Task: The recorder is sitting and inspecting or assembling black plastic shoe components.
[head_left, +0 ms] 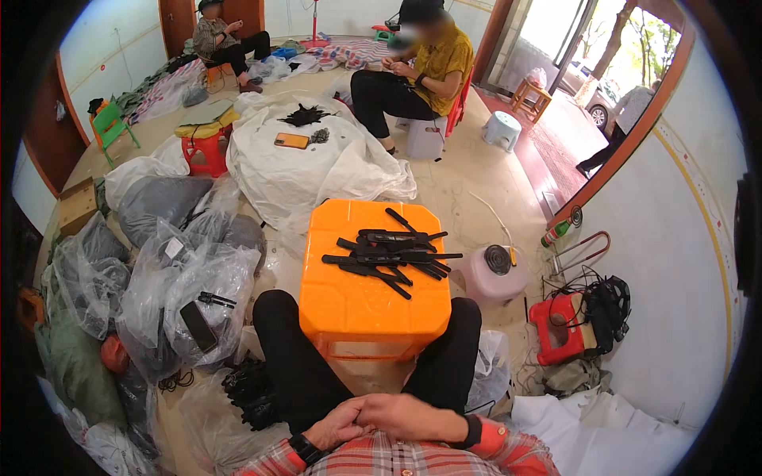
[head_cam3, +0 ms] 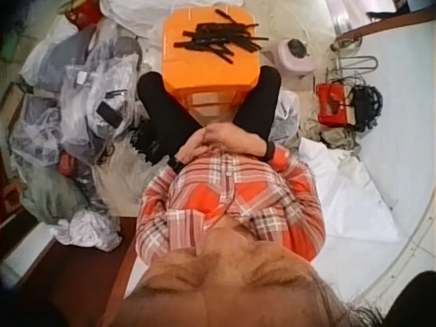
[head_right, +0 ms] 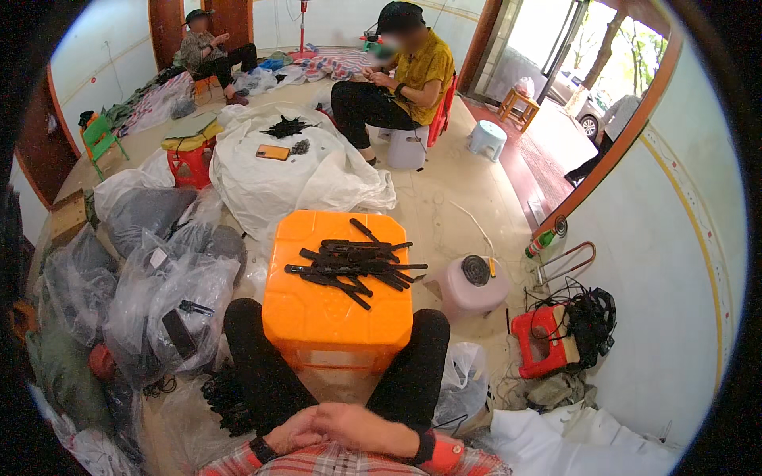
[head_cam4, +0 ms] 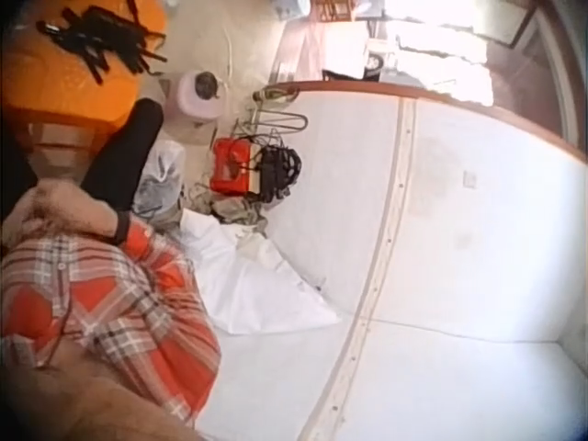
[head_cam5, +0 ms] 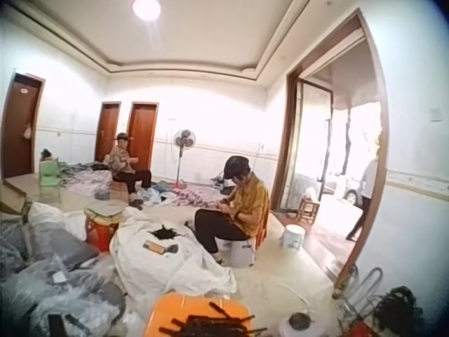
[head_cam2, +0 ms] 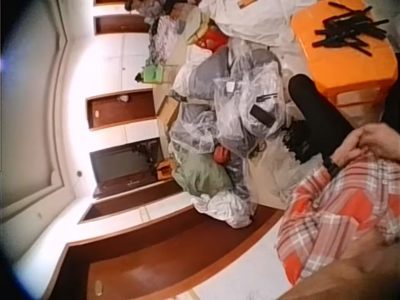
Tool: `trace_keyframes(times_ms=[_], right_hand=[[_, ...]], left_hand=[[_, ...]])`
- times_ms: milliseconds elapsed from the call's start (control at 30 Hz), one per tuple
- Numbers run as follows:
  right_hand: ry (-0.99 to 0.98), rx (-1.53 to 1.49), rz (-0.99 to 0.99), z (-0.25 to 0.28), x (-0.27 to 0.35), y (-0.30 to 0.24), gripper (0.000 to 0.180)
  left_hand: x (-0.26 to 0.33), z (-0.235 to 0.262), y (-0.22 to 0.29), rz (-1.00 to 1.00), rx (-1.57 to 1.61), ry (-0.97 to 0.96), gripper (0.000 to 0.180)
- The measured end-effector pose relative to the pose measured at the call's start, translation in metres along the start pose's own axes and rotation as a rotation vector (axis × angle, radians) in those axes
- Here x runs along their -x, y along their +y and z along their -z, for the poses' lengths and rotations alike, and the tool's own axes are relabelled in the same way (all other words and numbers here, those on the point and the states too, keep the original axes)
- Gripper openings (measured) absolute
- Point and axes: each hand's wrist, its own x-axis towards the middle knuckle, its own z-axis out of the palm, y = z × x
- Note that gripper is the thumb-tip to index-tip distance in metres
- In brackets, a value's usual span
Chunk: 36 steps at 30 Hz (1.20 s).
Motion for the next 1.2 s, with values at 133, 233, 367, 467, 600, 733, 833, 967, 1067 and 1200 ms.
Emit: trace_keyframes(times_ms=[133,233,367,467,600,733,833,967,1067,1200], right_hand=[[0.479,0.218,-0.254,0.051,-0.031,0.051,0.016],[0.592,0.468,-0.197,0.089,-0.072,0.090,0.015],[0.486,0.696,-0.221,0.101,-0.088,0.106,0.015],[0.478,0.761,-0.184,0.103,-0.091,0.107,0.013],[0.545,0.580,-0.191,0.105,-0.085,0.099,0.010],[0.684,0.326,-0.278,0.104,-0.065,0.088,0.013],[0.750,0.005,-0.398,0.100,-0.050,0.063,0.012],[0.568,-0.509,-0.587,0.066,-0.023,0.039,0.012],[0.506,-0.768,-0.642,0.021,-0.005,0.038,0.017],[0.462,-1.064,-0.683,0.002,-0.004,0.029,0.016]], left_hand=[[0.002,0.011,0.003,-0.001,0.067,-0.032,0.024],[0.005,0.017,0.004,-0.045,0.176,-0.123,0.024],[0.025,-0.004,0.012,-0.145,0.111,0.040,0.029],[0.031,0.006,0.018,-0.231,0.024,-0.107,0.030],[0.037,-0.011,0.035,-0.427,-0.173,-0.039,0.024],[0.037,-0.019,0.046,-0.493,-0.242,-0.021,0.020],[0.035,-0.026,0.047,-0.488,-0.237,0.053,0.021],[0.038,-0.033,0.046,-0.513,-0.279,0.070,0.022],[0.039,-0.046,0.042,-0.460,-0.262,0.057,0.021],[0.036,-0.049,0.036,-0.527,-0.429,0.110,0.019]])
